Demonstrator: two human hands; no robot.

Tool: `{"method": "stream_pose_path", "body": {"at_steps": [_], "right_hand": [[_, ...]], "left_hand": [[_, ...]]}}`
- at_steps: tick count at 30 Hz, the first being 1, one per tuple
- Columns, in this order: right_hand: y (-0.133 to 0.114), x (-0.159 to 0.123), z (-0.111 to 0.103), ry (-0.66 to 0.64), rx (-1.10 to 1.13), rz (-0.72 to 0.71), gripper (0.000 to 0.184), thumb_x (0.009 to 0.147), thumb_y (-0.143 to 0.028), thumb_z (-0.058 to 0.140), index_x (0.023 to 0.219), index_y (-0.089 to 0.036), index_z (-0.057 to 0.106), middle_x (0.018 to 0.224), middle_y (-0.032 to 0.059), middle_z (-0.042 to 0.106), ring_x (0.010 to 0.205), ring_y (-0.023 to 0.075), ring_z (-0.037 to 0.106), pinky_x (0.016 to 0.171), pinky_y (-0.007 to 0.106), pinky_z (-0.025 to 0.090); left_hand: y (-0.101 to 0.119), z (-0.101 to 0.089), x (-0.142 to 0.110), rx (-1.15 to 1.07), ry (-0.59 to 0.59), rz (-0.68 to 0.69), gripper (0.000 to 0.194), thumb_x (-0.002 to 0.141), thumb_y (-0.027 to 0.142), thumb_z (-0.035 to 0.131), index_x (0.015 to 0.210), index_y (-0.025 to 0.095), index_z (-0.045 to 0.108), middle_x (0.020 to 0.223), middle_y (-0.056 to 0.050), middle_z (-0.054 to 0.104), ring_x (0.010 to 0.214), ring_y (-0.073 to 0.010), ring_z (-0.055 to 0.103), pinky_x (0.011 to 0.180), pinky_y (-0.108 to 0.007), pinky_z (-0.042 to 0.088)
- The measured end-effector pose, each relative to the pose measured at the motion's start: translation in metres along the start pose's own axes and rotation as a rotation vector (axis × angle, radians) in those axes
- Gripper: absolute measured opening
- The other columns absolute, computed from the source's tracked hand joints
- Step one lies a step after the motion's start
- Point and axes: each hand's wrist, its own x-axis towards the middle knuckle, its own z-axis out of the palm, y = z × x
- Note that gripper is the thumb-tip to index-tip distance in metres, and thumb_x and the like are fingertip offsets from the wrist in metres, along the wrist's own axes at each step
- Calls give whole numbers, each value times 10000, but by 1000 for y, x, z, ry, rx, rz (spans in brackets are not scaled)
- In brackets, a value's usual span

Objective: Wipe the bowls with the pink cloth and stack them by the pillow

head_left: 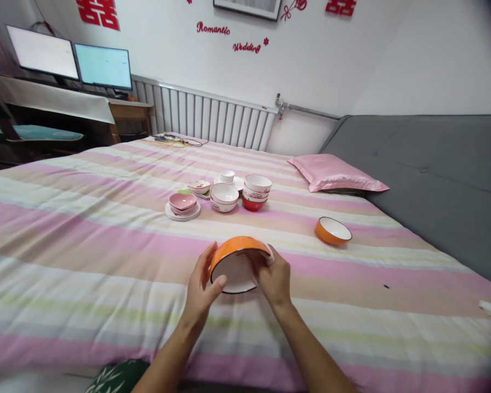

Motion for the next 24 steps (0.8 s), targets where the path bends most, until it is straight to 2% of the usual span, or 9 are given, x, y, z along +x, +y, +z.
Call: {"method": "stream_pose_path", "body": {"at_steps": [2,4,7,10,13,16,20,24], "right_hand": [[-7,1,-10,-48,-260,-208,461,715,-126,547,1146,-261,636,1103,43,684,1006,288,619,831,347,433],[-14,-2,-14,-142,-501,-441,506,734,-85,504,1196,-265,605,1136,52,671,981,272,634,765,316,446],[-21,-9,-9,-261,-705,-673,390,826,-119,487,1160,-265,627,1079,64,693,880,233,660,692,281,440],[-22,-13,-3,-284,-820,-786,306,878,-159,479,1113,-259,647,1033,58,706,829,212,661,673,271,433],[-20,-12,-3,-294,-807,-819,277,888,-171,480,1089,-250,653,1061,51,699,872,207,660,704,265,447],[-15,-5,-8,-332,-631,-806,283,883,-179,468,1085,-243,656,1060,43,702,913,187,662,743,247,467],[-6,7,-14,-411,-296,-627,313,817,-184,490,1072,-224,668,1076,42,699,990,198,648,822,266,476],[0,9,-11,-376,-188,-477,319,784,-229,552,1087,-229,654,1027,36,714,901,208,672,773,270,491]], "left_hand": [[5,-7,4,18,-61,-27,665,655,367,702,1268,195,509,1342,-136,504,1236,-319,454,988,-404,396],[9,-10,4,100,-159,-52,703,614,287,743,1272,202,512,1345,-135,504,1233,-324,457,987,-400,399],[16,-9,1,200,-281,-84,708,595,234,742,1263,190,510,1290,-131,547,1175,-330,503,961,-404,415],[21,-2,-3,288,-350,-51,643,566,143,695,1187,181,532,1136,-97,620,1021,-297,576,871,-367,455],[24,3,-6,397,-304,-13,562,530,67,601,1075,185,534,936,-42,640,780,-226,591,695,-305,469],[24,4,-7,461,-278,-18,494,513,77,538,995,185,524,817,-6,612,669,-193,549,606,-279,430],[20,1,-6,461,-266,14,545,472,104,505,1011,183,524,831,-12,607,712,-216,554,649,-303,427],[14,-5,-4,352,-193,19,602,445,133,499,1043,184,544,880,-32,630,843,-276,568,732,-337,427]]}}
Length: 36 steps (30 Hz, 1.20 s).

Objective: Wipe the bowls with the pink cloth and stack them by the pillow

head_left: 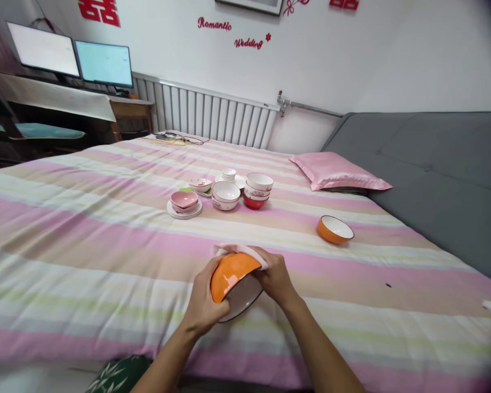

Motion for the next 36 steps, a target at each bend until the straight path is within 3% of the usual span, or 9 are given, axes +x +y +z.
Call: {"method": "stream_pose_path", "body": {"at_steps": [11,15,18,21,23,25,27,31,36], "right_hand": [[-5,-4,47,220,269,403,229,822,-275,503,871,-192,711,883,33,733,843,220,665,753,287,485],[-10,-10,70,272,356,594,290,819,-363,505,774,-145,691,755,80,723,732,242,672,631,296,496],[-24,-16,85,304,422,702,310,811,-392,513,833,-126,671,781,103,718,729,237,676,599,289,507],[-44,-20,97,311,562,811,346,808,-447,517,887,-133,641,745,91,707,639,211,672,497,261,494],[-56,-21,100,278,724,885,377,782,-501,545,896,-149,623,666,62,686,522,192,641,377,231,426],[-60,-20,100,245,827,936,406,740,-538,586,869,-154,615,600,47,661,452,188,609,317,219,363],[-53,-17,93,250,755,910,419,734,-544,584,841,-140,622,610,64,670,485,202,627,354,238,404],[-23,-5,65,297,492,740,419,760,-485,551,891,-103,664,818,128,718,746,256,678,614,309,509],[-16,5,21,246,224,515,243,734,-319,588,900,-189,709,864,71,728,866,272,647,774,319,434]], "left_hand": [[-20,-2,-3,-380,211,45,576,539,259,569,1107,165,586,1080,-78,614,992,-308,536,847,-354,414],[-23,0,-4,-442,294,66,596,559,273,583,1146,174,564,1093,-77,620,1045,-321,537,872,-373,429],[-23,3,-7,-469,381,49,605,550,297,591,1144,179,568,1053,-74,639,1017,-328,565,843,-386,461],[-21,7,-11,-463,460,28,609,555,330,605,1147,194,562,1028,-69,647,999,-334,584,803,-387,488],[-18,11,-13,-443,522,29,637,564,361,621,1175,200,540,1032,-70,642,1004,-337,584,803,-391,492],[-16,16,-14,-415,564,20,653,589,400,629,1200,198,516,1055,-81,628,1040,-342,568,829,-401,483],[-13,20,-12,-374,547,-7,654,622,427,637,1218,198,495,1084,-91,608,1086,-336,544,872,-409,463],[-9,15,-1,-377,365,-58,722,616,449,694,1249,189,464,1180,-110,569,1136,-329,515,929,-408,426],[0,-10,8,-525,151,-184,686,645,523,661,1219,174,523,1288,-139,547,1217,-358,448,961,-421,394]]}}
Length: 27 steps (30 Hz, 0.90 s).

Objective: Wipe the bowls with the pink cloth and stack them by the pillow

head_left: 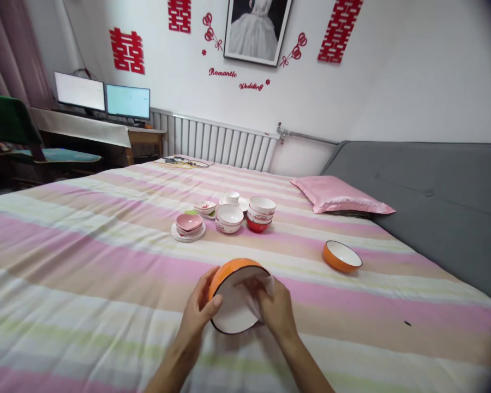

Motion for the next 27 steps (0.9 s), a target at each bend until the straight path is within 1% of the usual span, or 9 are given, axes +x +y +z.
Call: {"method": "stream_pose_path", "body": {"at_steps": [3,5,7,11,15,20,22,24,27], "right_hand": [[-17,-5,-11,-70,-376,-188,347,762,-231,527,1071,-315,659,885,15,726,837,249,650,699,289,406],[-23,-9,-13,-76,-546,-233,367,768,-243,530,1104,-344,639,873,13,723,797,248,650,638,277,382],[-23,-9,-12,-45,-589,-232,323,767,-262,537,1059,-324,659,838,24,720,763,248,644,611,272,367],[-8,-7,-1,11,-347,-119,204,771,-294,526,883,-249,691,762,40,715,728,242,645,654,279,406],[8,-14,22,-6,-185,-17,276,825,-350,470,831,-196,698,816,71,725,784,239,663,697,286,452],[12,-28,46,-103,-50,90,317,841,-340,454,922,-137,683,858,89,728,801,231,678,668,276,490],[11,-29,45,-156,-14,95,307,835,-341,474,940,-139,679,872,77,726,811,222,676,673,269,494],[9,-26,39,-192,-4,100,315,817,-382,512,889,-127,683,824,81,723,772,229,674,650,274,494],[7,-18,21,-168,-18,106,372,787,-449,551,898,-112,662,813,96,713,752,240,666,649,293,493]], "left_hand": [[8,-3,-3,20,-125,-123,594,657,460,677,1166,166,587,1200,-145,613,1174,-366,483,921,-432,415],[7,-1,-6,15,-126,-160,521,657,396,684,1121,168,617,1124,-132,652,1109,-350,532,872,-414,443],[0,2,-8,-22,-86,-160,488,637,348,687,1088,171,628,1081,-116,669,1041,-329,574,811,-378,471],[-13,6,-11,-191,32,-94,470,613,320,657,1055,163,633,1003,-97,690,931,-306,624,724,-346,498],[-18,5,-9,-305,203,-49,357,575,293,677,904,157,659,888,-61,706,834,-272,648,703,-336,509],[-16,5,-6,-457,523,-152,258,508,280,693,728,164,628,654,9,680,594,-179,616,588,-287,505],[-14,6,-5,-478,569,-170,232,522,290,678,710,168,616,618,23,664,550,-156,595,556,-269,496],[-10,7,-3,-485,576,-179,204,553,294,660,708,172,609,636,17,663,572,-161,607,552,-266,495],[-3,5,0,-521,634,-213,182,595,278,632,750,184,609,708,0,667,642,-179,625,556,-270,496]]}}
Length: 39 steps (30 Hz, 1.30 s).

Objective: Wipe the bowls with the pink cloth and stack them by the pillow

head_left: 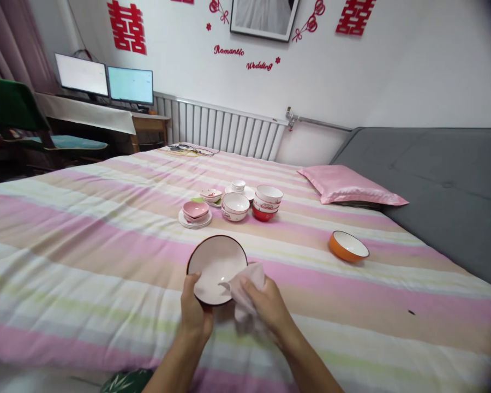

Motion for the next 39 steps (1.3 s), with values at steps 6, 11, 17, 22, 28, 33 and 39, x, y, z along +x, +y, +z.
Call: {"method": "stream_pose_path", "body": {"at_steps": [6,11,17,22,28,33,39], "right_hand": [[-3,11,-36,309,-158,-26,523,765,-473,555,1175,-150,513,1043,130,659,951,286,615,815,389,457],[1,16,-45,126,-292,-131,656,716,-458,620,1288,-184,455,1259,128,566,1135,289,543,937,409,415],[-13,7,-38,-60,20,-18,572,788,-501,532,1226,-138,477,1025,136,663,827,222,661,668,324,511],[-19,-7,-15,-185,172,-17,510,793,-392,562,1241,-181,440,692,-11,633,467,119,571,446,219,444],[-18,10,-50,66,215,156,227,757,-188,425,949,-165,545,446,-71,510,347,92,451,358,172,333],[-16,34,-130,231,171,240,152,835,-187,461,952,-121,534,520,-36,567,375,74,452,371,168,327],[11,79,-226,570,66,262,305,892,-315,541,1150,-153,531,1110,72,585,907,179,608,770,372,522]], "left_hand": [[13,0,4,-39,106,-43,213,617,298,640,813,228,595,807,6,630,753,-187,607,558,-266,492],[16,0,4,-58,62,-42,187,637,299,624,809,239,583,912,10,625,848,-200,598,617,-296,520],[13,4,0,-48,34,-68,172,648,290,634,806,224,616,909,-7,649,831,-199,604,569,-261,510],[3,8,-8,50,-125,-130,288,653,300,640,933,237,660,895,-13,692,928,-246,613,723,-340,545],[-13,8,-4,290,-593,-148,573,566,574,688,1017,221,671,1211,-98,617,1214,-384,449,931,-489,457],[-17,6,8,498,-602,31,607,648,580,632,1141,227,607,1319,-98,537,1207,-361,465,989,-471,394],[-15,4,22,635,-476,110,494,673,573,615,995,200,645,1159,-98,625,966,-312,614,810,-403,502]]}}
